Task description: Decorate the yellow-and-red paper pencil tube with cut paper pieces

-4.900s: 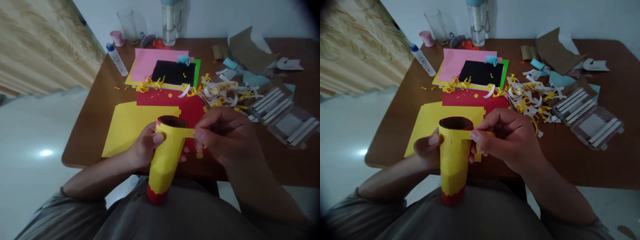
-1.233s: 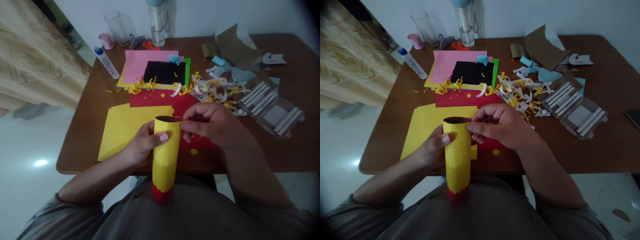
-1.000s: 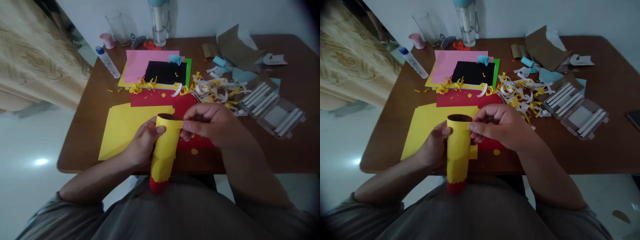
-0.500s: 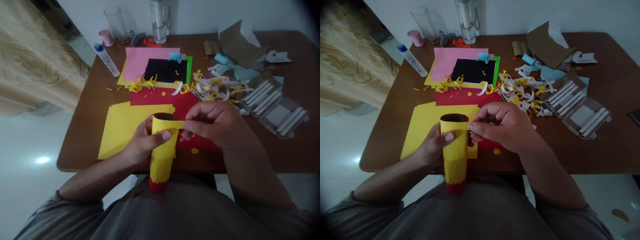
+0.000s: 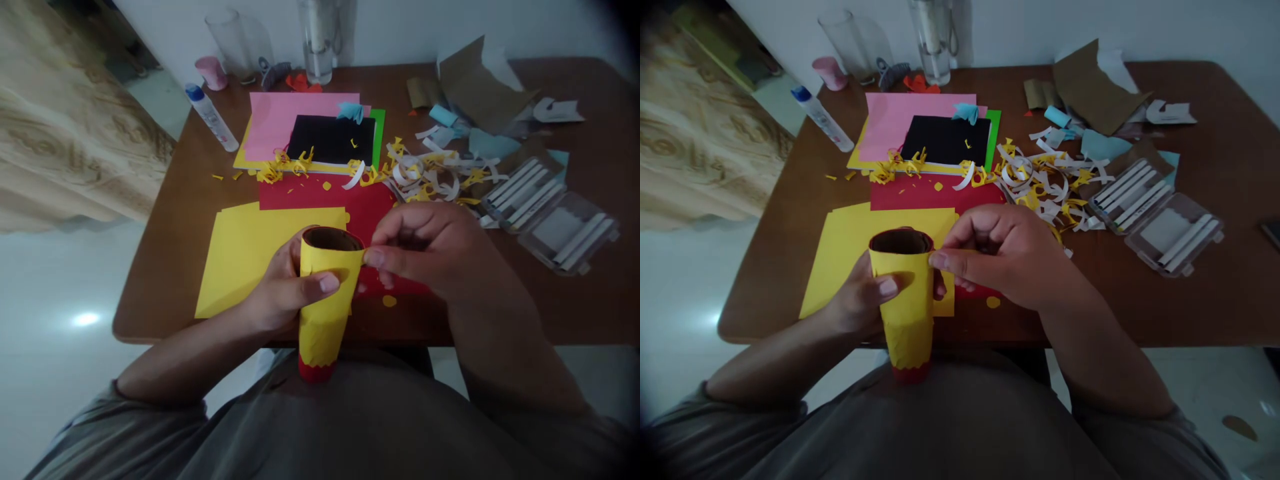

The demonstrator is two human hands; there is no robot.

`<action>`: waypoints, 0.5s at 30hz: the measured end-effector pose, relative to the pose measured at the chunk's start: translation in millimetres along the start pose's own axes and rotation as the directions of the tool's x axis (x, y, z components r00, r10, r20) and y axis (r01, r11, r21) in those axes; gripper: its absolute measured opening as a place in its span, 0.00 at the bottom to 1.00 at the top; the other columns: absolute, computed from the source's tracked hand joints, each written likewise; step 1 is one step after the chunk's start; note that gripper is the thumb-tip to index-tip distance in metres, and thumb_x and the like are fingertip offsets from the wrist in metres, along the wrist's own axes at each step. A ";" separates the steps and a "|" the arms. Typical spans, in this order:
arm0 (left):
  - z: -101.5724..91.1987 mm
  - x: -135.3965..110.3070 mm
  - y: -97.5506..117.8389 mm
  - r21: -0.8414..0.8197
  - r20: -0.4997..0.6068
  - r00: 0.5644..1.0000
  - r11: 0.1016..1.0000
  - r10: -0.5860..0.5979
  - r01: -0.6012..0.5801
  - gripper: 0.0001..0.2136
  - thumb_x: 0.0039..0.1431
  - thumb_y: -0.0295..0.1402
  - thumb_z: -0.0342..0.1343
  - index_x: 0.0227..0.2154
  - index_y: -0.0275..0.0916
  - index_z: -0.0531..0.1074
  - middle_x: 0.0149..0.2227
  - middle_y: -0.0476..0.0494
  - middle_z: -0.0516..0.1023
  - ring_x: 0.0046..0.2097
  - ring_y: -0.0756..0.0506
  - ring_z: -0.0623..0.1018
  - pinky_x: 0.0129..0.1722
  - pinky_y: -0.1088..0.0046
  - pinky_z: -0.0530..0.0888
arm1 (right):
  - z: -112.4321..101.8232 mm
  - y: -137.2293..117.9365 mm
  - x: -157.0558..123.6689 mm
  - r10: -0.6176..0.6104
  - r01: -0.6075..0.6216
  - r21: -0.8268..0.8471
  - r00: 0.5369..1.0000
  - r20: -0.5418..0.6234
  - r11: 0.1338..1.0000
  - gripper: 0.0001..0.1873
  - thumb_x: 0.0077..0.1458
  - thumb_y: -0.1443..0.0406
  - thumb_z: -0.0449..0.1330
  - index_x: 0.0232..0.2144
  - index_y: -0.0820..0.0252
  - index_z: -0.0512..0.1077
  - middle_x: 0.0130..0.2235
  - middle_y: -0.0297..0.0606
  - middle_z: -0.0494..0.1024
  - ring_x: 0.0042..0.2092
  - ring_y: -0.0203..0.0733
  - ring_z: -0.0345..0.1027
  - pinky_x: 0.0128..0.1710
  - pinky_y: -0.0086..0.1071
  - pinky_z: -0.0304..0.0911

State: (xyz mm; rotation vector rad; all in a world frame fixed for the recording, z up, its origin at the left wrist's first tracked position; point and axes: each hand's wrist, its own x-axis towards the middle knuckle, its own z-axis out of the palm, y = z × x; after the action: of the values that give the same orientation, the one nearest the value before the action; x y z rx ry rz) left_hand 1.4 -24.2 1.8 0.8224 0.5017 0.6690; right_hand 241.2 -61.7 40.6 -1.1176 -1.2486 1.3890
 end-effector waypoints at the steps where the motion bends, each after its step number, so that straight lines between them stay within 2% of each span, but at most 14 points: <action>1: -0.7 -0.2 0.1 0.002 0.015 1.000 1.000 -0.010 0.010 0.26 0.57 0.46 0.82 0.52 0.40 0.80 0.37 0.44 0.88 0.35 0.44 0.88 0.36 0.70 0.86 | -0.1 0.1 0.1 0.005 -0.005 0.000 1.000 0.004 1.000 0.17 0.58 0.56 0.87 0.32 0.53 0.84 0.26 0.33 0.84 0.25 0.37 0.74 0.23 0.31 0.68; 6: -3.1 -0.3 -0.5 0.037 0.048 0.999 0.999 -0.004 0.002 0.27 0.59 0.48 0.81 0.53 0.39 0.79 0.37 0.41 0.89 0.35 0.42 0.89 0.38 0.68 0.88 | 0.2 1.7 1.4 0.008 -0.009 0.017 0.999 0.043 1.000 0.18 0.59 0.53 0.86 0.32 0.53 0.84 0.26 0.32 0.83 0.25 0.38 0.75 0.25 0.31 0.71; 10: -3.9 0.8 -1.5 0.046 0.048 0.999 0.999 -0.005 0.002 0.28 0.58 0.49 0.81 0.52 0.39 0.79 0.37 0.41 0.88 0.35 0.41 0.90 0.37 0.68 0.87 | 1.2 4.3 3.1 0.015 -0.016 0.010 1.000 0.012 1.000 0.19 0.59 0.53 0.86 0.31 0.53 0.83 0.26 0.31 0.83 0.25 0.37 0.75 0.24 0.30 0.68; 15: -5.3 6.4 -6.2 0.023 -0.020 1.000 1.000 -0.011 0.012 0.31 0.58 0.57 0.77 0.54 0.40 0.81 0.37 0.41 0.89 0.31 0.41 0.86 0.32 0.66 0.84 | 2.2 5.2 8.9 0.072 -0.073 0.025 0.997 0.026 0.997 0.21 0.58 0.51 0.86 0.31 0.54 0.82 0.24 0.30 0.82 0.23 0.36 0.71 0.22 0.30 0.64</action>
State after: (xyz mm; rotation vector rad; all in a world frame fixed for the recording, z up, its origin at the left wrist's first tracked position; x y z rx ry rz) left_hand 4.5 -20.1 -7.3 0.8344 0.5324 0.6623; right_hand 237.3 -53.6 35.2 -1.1409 -1.2155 1.4737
